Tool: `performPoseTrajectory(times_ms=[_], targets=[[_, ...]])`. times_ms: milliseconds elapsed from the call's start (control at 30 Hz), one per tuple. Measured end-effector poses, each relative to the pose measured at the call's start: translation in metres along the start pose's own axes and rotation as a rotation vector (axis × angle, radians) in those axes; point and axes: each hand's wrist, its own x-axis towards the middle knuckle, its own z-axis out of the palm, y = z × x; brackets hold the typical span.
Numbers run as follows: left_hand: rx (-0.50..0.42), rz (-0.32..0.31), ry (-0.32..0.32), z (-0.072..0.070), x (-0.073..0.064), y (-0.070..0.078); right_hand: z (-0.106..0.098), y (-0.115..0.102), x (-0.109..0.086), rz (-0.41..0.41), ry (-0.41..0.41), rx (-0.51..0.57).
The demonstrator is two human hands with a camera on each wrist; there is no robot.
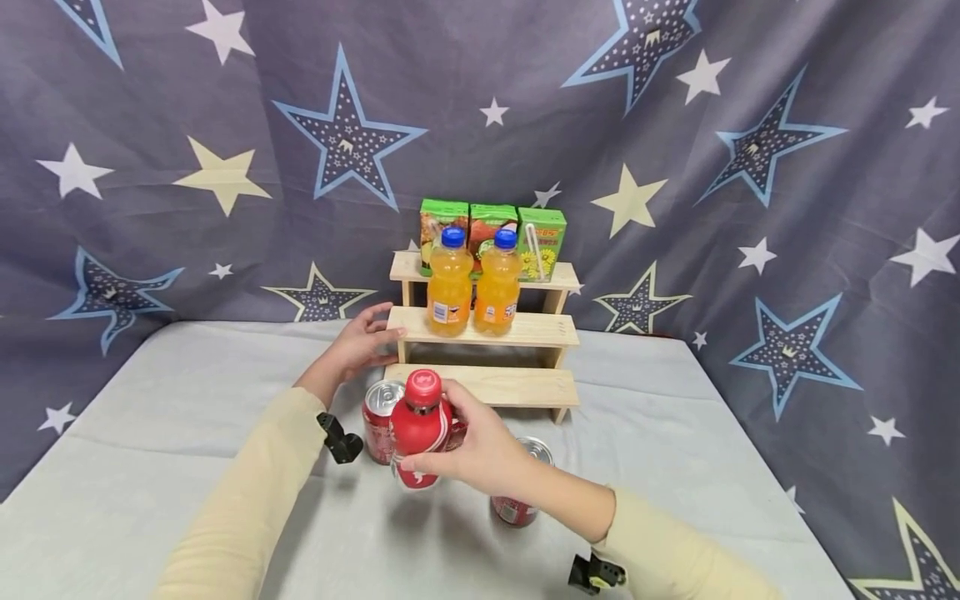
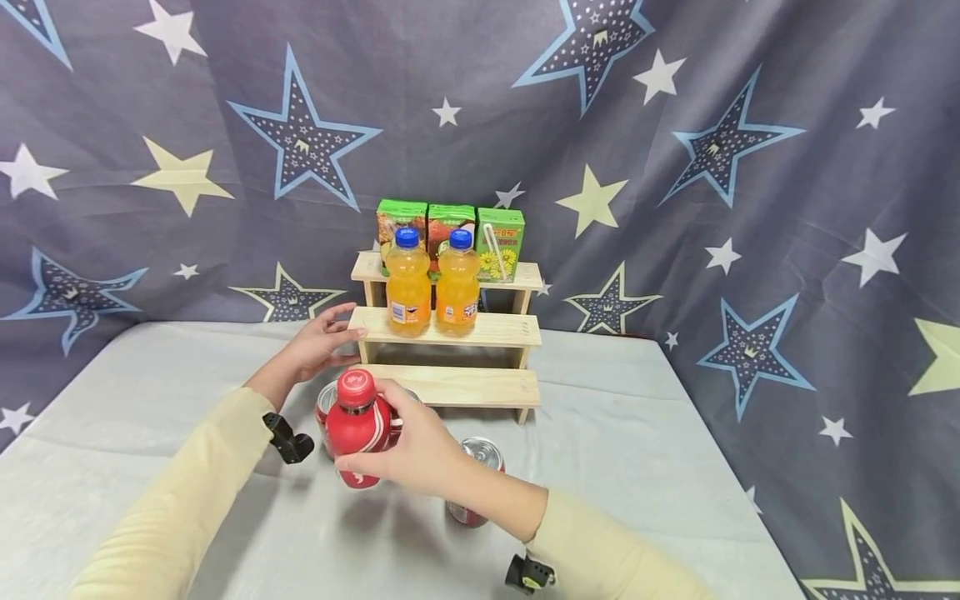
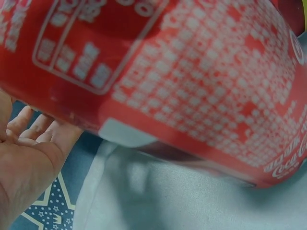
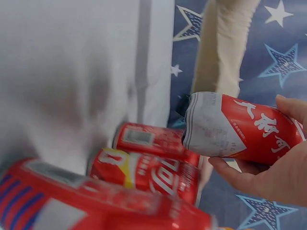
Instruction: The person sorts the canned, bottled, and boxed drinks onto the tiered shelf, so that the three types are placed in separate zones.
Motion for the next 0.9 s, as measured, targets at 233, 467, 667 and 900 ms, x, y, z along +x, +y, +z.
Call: performPoseTrajectory(times_ms=[233, 467, 667, 900], targets=[[0.022, 0.008, 0.011, 0.001, 0.000, 0.000, -0.018, -0.011, 0.002, -0.019, 0.042, 0.005], [0.019, 0.000, 0.011, 0.001, 0.002, -0.001, -0.036, -0.010, 0.003, -0.022, 0.109, -0.008], [0.017, -0.009, 0.011, 0.000, 0.003, -0.002, -0.050, -0.009, 0.006, 0.012, 0.196, -0.018], [0.017, 0.000, 0.006, 0.001, 0.002, 0.000, -0.060, -0.006, 0.006, -0.029, 0.259, -0.034]])
